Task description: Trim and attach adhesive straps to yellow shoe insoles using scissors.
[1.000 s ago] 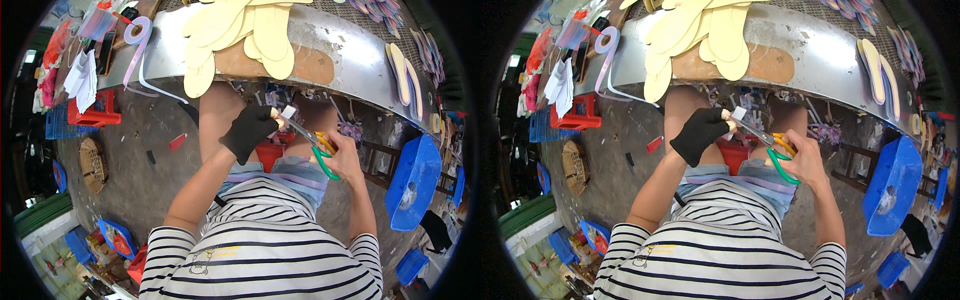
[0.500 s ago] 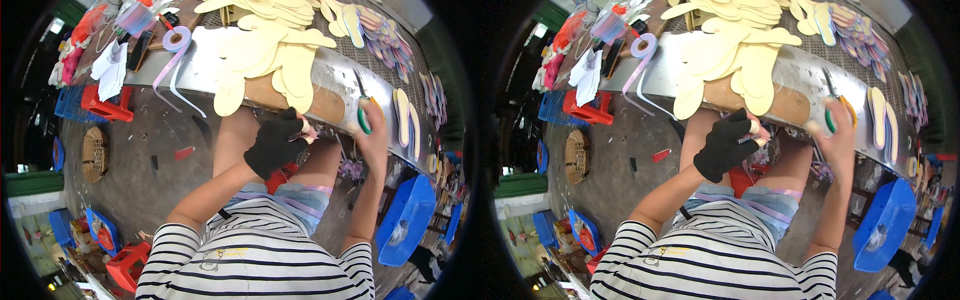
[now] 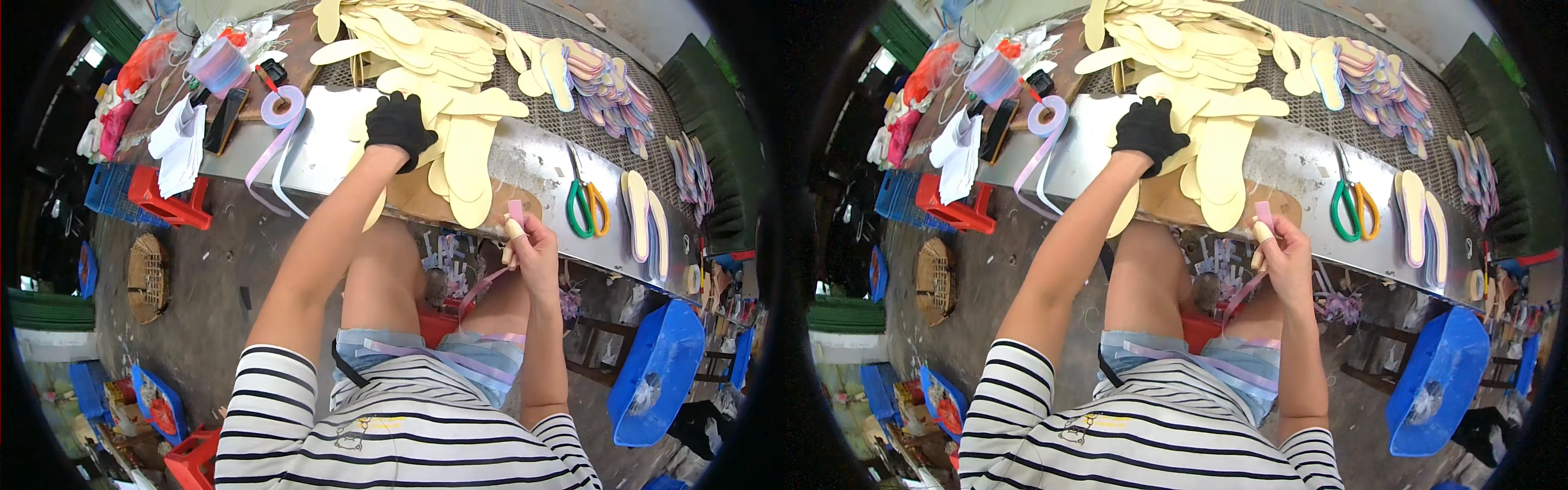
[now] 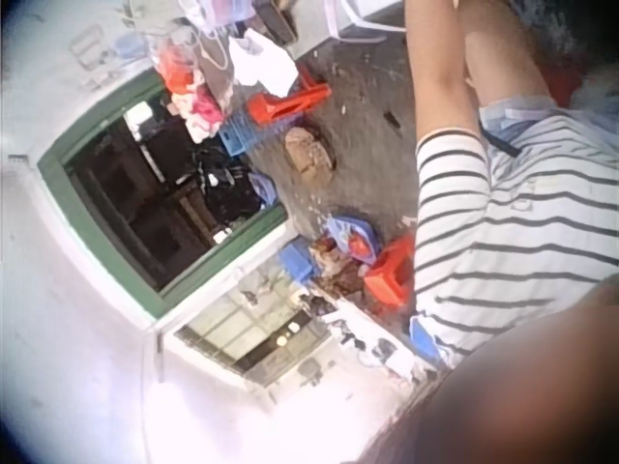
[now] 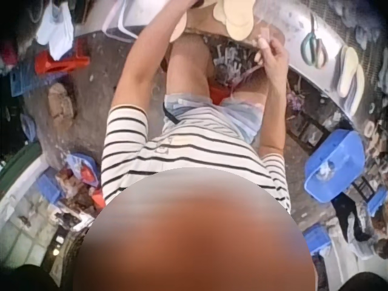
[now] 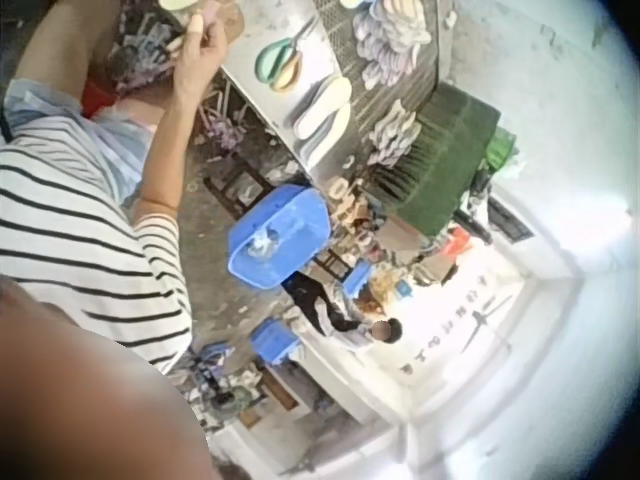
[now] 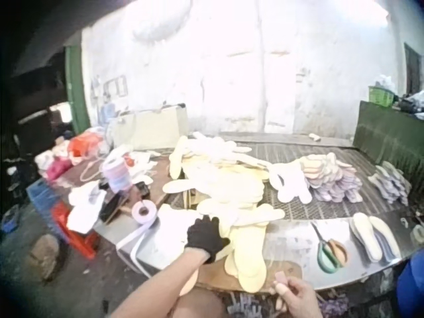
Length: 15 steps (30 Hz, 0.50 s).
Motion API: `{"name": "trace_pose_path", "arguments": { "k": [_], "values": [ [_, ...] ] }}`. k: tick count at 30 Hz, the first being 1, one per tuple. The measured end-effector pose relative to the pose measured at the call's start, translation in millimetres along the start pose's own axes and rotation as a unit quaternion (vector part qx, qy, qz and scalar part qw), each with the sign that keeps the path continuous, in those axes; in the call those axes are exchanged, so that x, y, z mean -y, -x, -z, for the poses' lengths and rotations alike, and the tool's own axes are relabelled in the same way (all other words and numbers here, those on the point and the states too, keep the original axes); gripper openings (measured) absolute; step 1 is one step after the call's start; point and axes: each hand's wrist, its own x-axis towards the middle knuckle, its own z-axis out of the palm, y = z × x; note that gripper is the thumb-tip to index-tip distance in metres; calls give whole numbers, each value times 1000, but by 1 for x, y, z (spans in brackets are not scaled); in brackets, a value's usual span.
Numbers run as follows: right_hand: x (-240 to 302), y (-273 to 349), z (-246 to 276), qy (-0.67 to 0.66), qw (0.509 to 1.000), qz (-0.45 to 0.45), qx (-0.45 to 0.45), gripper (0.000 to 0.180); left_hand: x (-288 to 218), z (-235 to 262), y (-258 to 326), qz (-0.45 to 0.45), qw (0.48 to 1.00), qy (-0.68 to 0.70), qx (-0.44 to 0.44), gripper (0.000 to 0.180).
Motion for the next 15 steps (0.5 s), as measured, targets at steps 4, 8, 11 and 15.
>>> {"name": "trace_pose_path", "arguments": {
  "k": [4, 8, 11, 15],
  "values": [
    [-2, -2, -2, -24, 998, 42, -34, 21, 24, 19, -28, -12, 1000, 13, -13, 74],
    [-1, -2, 12, -139, 983, 71, -95, 32, 24, 80, -28, -238, 963, -6, -123, 62],
    [45, -3, 14, -85, 972, 137, -171, 33, -3, 91, 6, -431, 892, -45, -132, 55],
    [51, -23, 8, -6, 992, 121, -38, 23, -19, 82, 40, -497, 852, -34, -159, 53]
  ]
}}
